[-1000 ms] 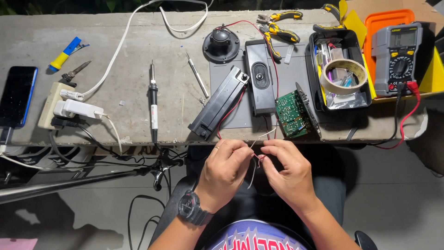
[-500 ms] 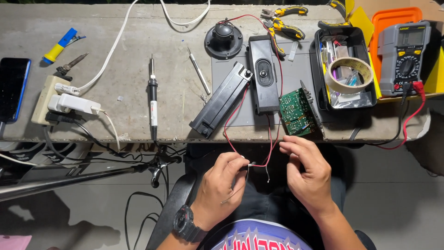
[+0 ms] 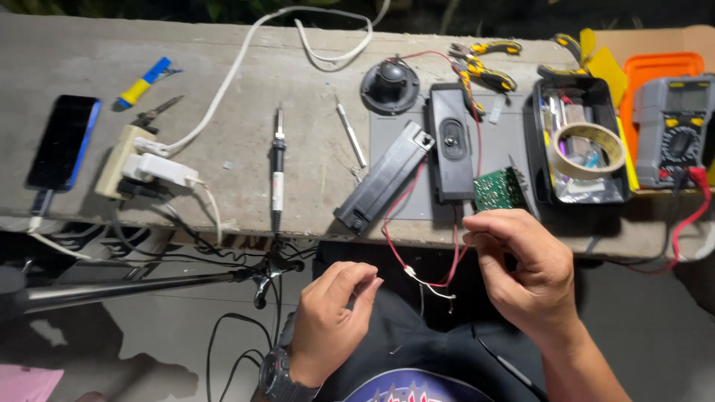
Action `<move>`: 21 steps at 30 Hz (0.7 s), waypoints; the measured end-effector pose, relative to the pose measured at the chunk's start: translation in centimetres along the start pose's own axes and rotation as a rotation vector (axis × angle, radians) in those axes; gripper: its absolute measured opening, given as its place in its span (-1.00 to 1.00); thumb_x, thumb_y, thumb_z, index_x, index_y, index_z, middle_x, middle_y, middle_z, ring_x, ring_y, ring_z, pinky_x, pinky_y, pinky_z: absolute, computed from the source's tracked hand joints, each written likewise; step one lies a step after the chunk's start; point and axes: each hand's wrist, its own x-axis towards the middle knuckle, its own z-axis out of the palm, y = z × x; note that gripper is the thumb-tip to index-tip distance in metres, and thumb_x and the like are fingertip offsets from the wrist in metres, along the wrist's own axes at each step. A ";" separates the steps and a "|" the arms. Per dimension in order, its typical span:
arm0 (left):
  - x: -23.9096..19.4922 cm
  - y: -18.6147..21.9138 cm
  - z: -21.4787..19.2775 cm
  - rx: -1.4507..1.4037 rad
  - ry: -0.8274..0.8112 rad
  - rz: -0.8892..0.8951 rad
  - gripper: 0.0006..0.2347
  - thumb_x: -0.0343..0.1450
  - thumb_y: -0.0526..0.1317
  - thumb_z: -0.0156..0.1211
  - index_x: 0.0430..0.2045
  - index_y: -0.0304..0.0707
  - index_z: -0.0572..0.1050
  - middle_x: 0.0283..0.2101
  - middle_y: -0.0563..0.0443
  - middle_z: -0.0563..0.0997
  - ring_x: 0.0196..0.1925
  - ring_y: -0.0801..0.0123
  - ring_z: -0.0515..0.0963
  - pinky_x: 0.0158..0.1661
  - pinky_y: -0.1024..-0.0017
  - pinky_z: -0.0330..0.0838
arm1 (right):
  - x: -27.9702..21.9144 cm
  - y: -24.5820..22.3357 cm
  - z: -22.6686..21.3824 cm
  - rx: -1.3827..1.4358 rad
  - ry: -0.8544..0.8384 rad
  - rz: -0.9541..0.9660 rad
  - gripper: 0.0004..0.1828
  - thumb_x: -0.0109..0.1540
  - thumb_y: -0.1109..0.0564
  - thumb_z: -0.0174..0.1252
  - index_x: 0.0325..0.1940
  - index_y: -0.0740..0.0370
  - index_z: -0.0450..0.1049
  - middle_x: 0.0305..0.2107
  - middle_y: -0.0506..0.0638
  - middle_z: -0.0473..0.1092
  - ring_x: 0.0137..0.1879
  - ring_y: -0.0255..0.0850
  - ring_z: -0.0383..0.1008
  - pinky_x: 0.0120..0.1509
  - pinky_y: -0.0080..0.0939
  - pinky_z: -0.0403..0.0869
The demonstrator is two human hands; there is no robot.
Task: The person uses a soldering iron to solder wires connected to a circuit board. They twist the wire ends together, apply solder, and then inspect the connection.
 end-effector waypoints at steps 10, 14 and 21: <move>5.3 -6.4 -5.8 0.428 0.194 -0.263 -0.90 0.60 -0.20 0.39 -0.28 -0.18 0.65 -0.31 0.05 0.73 -0.29 0.15 0.71 -0.26 0.16 0.55 | 7.8 -5.3 3.1 -0.077 -0.234 -0.350 -0.86 0.47 0.30 0.18 0.02 0.27 0.66 -0.12 0.09 0.66 -0.09 -0.16 0.72 0.09 -0.26 0.64; 7.1 -10.2 -4.7 0.626 0.073 -0.529 -0.73 0.58 0.03 0.38 -0.10 -0.16 0.67 -0.11 -0.11 0.68 -0.18 -0.11 0.72 -0.26 -0.06 0.57 | 8.9 -4.5 4.9 -0.078 -0.324 -0.355 -0.80 0.47 0.27 0.16 0.08 0.20 0.68 -0.12 0.02 0.65 -0.13 -0.20 0.70 -0.04 -0.29 0.62; 7.2 -11.1 -3.7 0.522 0.213 -0.515 -0.86 0.52 -0.15 0.32 -0.29 -0.21 0.70 -0.26 -0.08 0.74 -0.28 -0.03 0.72 -0.28 -0.03 0.55 | 10.3 -3.6 7.3 -0.146 -0.454 -0.375 -0.74 0.49 0.17 0.11 0.18 0.20 0.66 -0.14 0.04 0.61 -0.23 -0.06 0.66 -0.12 -0.11 0.61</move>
